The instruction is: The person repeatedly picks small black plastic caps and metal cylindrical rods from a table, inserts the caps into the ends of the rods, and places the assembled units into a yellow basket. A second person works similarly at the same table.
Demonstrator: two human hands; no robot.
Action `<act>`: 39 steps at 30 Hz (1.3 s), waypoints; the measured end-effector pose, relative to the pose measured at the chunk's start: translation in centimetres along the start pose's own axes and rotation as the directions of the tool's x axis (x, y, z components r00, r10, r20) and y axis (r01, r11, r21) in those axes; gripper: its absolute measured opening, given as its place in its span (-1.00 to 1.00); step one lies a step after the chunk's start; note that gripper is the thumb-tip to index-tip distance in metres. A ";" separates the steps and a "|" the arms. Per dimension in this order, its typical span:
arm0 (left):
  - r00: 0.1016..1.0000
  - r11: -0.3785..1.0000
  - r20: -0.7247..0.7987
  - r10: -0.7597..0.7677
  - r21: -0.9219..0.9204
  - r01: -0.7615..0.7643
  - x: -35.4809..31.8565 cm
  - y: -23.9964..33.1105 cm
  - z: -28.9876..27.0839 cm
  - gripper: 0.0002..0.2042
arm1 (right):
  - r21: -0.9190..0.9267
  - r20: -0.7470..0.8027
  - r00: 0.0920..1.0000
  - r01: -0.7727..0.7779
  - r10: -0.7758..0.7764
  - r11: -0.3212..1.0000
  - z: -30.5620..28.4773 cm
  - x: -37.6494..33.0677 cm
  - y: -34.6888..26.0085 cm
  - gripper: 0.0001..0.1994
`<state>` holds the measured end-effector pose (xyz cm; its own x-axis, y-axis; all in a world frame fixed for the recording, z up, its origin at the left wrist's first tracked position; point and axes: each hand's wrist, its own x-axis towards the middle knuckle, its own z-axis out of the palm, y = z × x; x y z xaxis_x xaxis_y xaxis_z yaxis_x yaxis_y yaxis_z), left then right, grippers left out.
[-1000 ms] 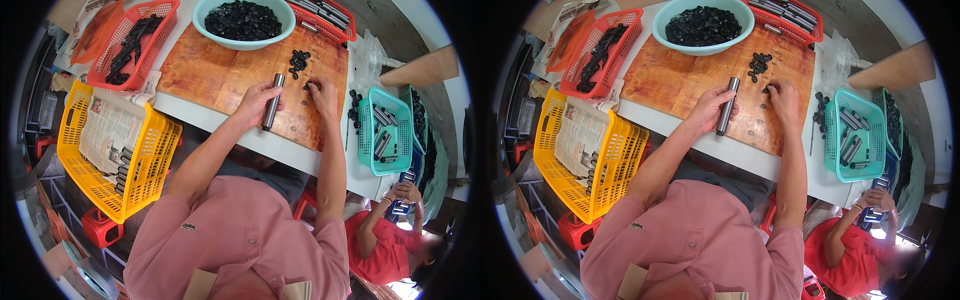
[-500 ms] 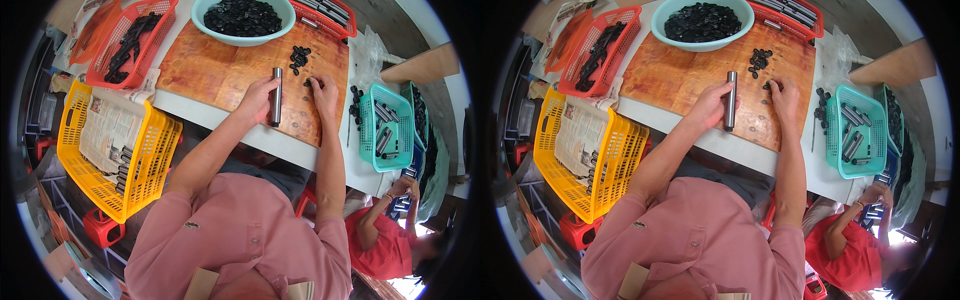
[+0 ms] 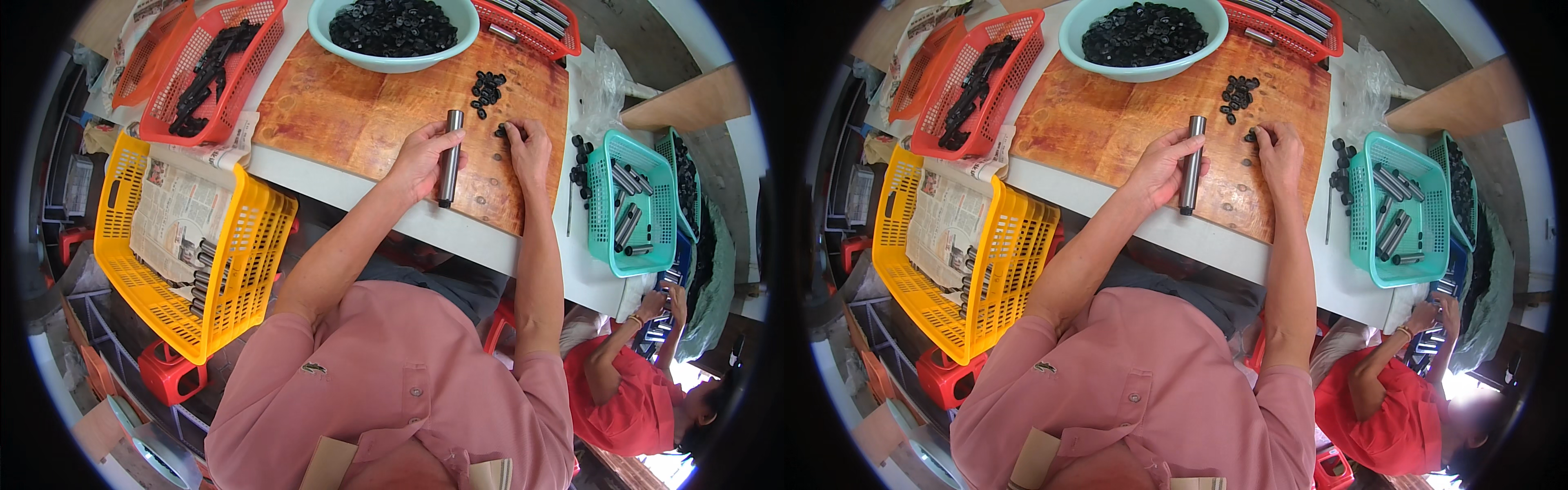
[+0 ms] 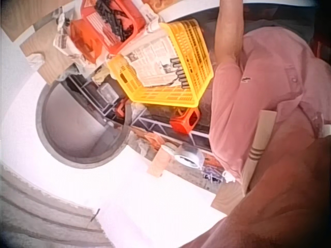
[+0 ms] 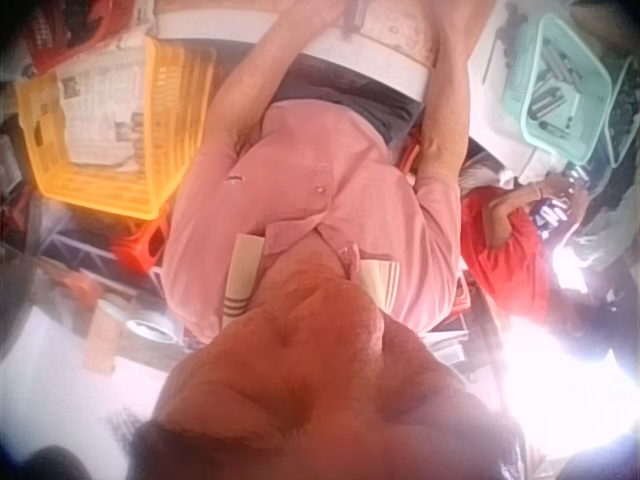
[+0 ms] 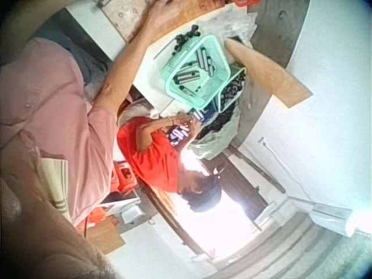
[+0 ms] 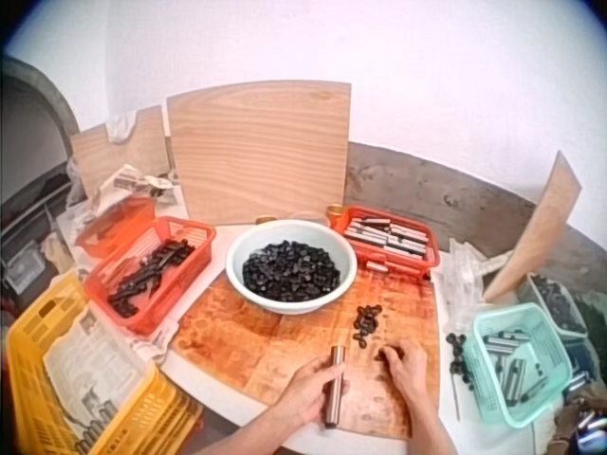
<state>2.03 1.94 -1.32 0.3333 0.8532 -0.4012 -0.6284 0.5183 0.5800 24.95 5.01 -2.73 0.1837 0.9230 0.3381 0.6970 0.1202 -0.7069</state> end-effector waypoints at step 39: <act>0.766 0.330 0.434 0.473 0.719 -0.611 1.3 -2.7 1.9 -0.93 | 0.294 -0.167 0.936 0.348 -0.310 0.890 0.0 -5.4 -10.4 -0.64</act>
<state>5.47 1.79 -2.08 0.2632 0.9247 0.2751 0.0948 -0.3086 0.9465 16.67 -1.24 2.79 0.0712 0.7655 0.6395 0.4808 0.5354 -0.6944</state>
